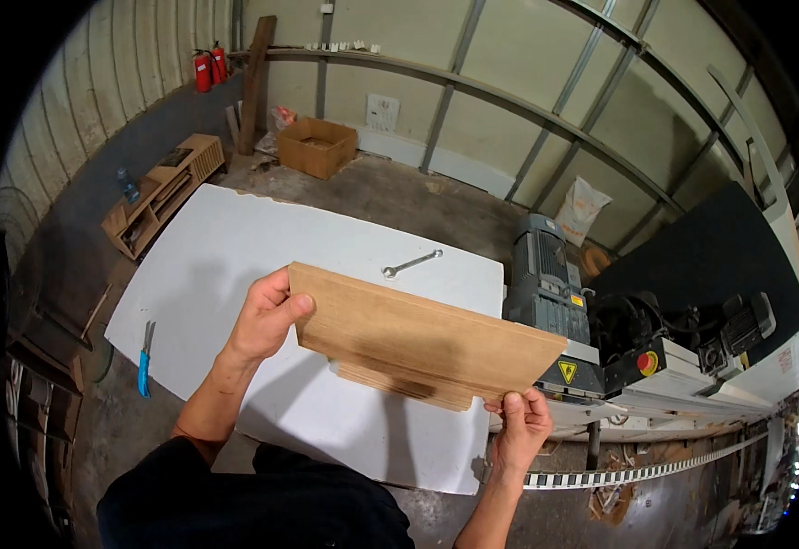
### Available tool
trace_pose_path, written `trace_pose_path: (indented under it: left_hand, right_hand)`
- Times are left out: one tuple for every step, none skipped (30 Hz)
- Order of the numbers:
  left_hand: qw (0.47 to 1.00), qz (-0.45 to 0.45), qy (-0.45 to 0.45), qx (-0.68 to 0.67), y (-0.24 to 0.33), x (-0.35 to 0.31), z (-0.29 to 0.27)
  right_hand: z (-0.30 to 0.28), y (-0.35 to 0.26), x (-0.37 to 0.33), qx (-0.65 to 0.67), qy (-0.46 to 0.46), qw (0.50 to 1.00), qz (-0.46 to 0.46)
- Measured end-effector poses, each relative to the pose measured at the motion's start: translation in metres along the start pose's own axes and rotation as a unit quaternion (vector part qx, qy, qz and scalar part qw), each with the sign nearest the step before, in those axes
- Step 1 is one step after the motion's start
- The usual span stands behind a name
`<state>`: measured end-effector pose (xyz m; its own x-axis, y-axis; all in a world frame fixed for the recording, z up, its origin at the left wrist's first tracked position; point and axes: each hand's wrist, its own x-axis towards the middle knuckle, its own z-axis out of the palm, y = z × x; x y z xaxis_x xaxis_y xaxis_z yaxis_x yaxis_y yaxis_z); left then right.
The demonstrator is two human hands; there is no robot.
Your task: The person organizes wooden planks by stacking them on a table and then placing them onto a cardboard base on the floor. The person also uses a small tool to scrape the surface of one of the planks.
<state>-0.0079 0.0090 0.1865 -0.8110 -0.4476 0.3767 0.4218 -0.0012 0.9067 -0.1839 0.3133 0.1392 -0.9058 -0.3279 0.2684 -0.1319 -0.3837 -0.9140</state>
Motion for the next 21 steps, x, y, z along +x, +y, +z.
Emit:
trace_pose_path:
  left_hand:
    - [1.000, 0.007, -0.006, 0.005, 0.000, 0.000, 0.000]
    - [1.000, 0.008, -0.005, 0.006, 0.002, -0.001, 0.000]
    - [1.000, 0.003, -0.004, 0.008, 0.004, -0.002, 0.001]
    - [1.000, -0.001, -0.003, 0.011, 0.006, -0.003, 0.000]
    - [1.000, -0.001, 0.001, 0.013, 0.006, -0.003, -0.001]
    - [0.998, 0.023, -0.034, 0.042, 0.006, -0.002, -0.005]
    - [0.994, 0.047, -0.069, 0.072, 0.006, -0.002, -0.008]
    - [0.994, 0.046, -0.064, 0.075, 0.008, 0.000, -0.008]
    - [0.977, 0.123, -0.052, 0.168, 0.011, 0.005, -0.003]
    - [0.943, 0.197, -0.037, 0.264, 0.013, 0.006, 0.000]
    - [0.935, 0.209, -0.027, 0.287, 0.014, 0.004, 0.001]
    - [0.934, 0.208, -0.023, 0.291, 0.015, 0.004, 0.003]
    - [0.927, 0.224, -0.017, 0.300, 0.015, 0.003, 0.004]
    - [0.920, 0.240, -0.011, 0.309, 0.014, 0.002, 0.003]
    - [0.919, 0.245, -0.020, 0.309, 0.012, 0.002, 0.001]
    - [0.918, 0.244, -0.016, 0.313, 0.011, 0.001, 0.001]
    - [0.917, 0.261, -0.010, 0.303, 0.010, 0.000, 0.002]
    - [0.916, 0.276, -0.003, 0.293, 0.009, -0.001, 0.002]
    - [0.915, 0.274, 0.001, 0.297, 0.009, -0.002, 0.002]
    - [0.914, 0.275, 0.002, 0.297, 0.010, -0.003, 0.001]
    - [0.914, 0.277, 0.004, 0.295, 0.009, -0.003, 0.001]
  right_hand:
    - [-0.001, 0.001, 0.001, 0.001, -0.001, 1.000, 0.000]
    - [-0.002, 0.002, 0.002, -0.005, 0.005, 1.000, -0.006]
    - [-0.001, 0.002, 0.002, -0.012, 0.010, 1.000, -0.011]
    - [0.000, 0.001, 0.003, -0.011, 0.007, 1.000, -0.009]
    - [0.003, -0.001, 0.004, -0.036, 0.007, 0.999, -0.016]
    - [0.005, -0.001, 0.004, -0.060, 0.006, 0.998, -0.023]
    - [0.001, 0.001, 0.006, -0.105, 0.013, 0.994, -0.036]
    - [-0.008, 0.002, 0.009, -0.149, 0.019, 0.987, -0.049]
    - [-0.023, 0.007, 0.014, -0.258, 0.022, 0.962, -0.091]
    - [-0.015, -0.003, 0.016, -0.340, 0.016, 0.930, -0.140]
    - [-0.004, -0.011, 0.015, -0.346, 0.010, 0.927, -0.145]
    - [0.003, -0.019, 0.015, -0.356, 0.007, 0.922, -0.153]
    - [0.003, -0.016, 0.017, -0.353, 0.003, 0.923, -0.153]
    - [0.001, -0.013, 0.021, -0.357, 0.013, 0.917, -0.179]
    - [0.000, -0.011, 0.023, -0.360, 0.024, 0.910, -0.205]
    - [0.000, -0.009, 0.025, -0.357, 0.020, 0.911, -0.205]
    - [0.001, -0.008, 0.027, -0.312, 0.034, 0.931, -0.187]
    - [0.002, -0.006, 0.028, -0.267, 0.047, 0.948, -0.168]
    - [0.001, -0.004, 0.029, -0.267, 0.030, 0.945, -0.186]
    - [0.000, -0.001, 0.030, -0.264, 0.025, 0.946, -0.184]
    - [-0.002, 0.002, 0.031, -0.241, 0.025, 0.955, -0.173]
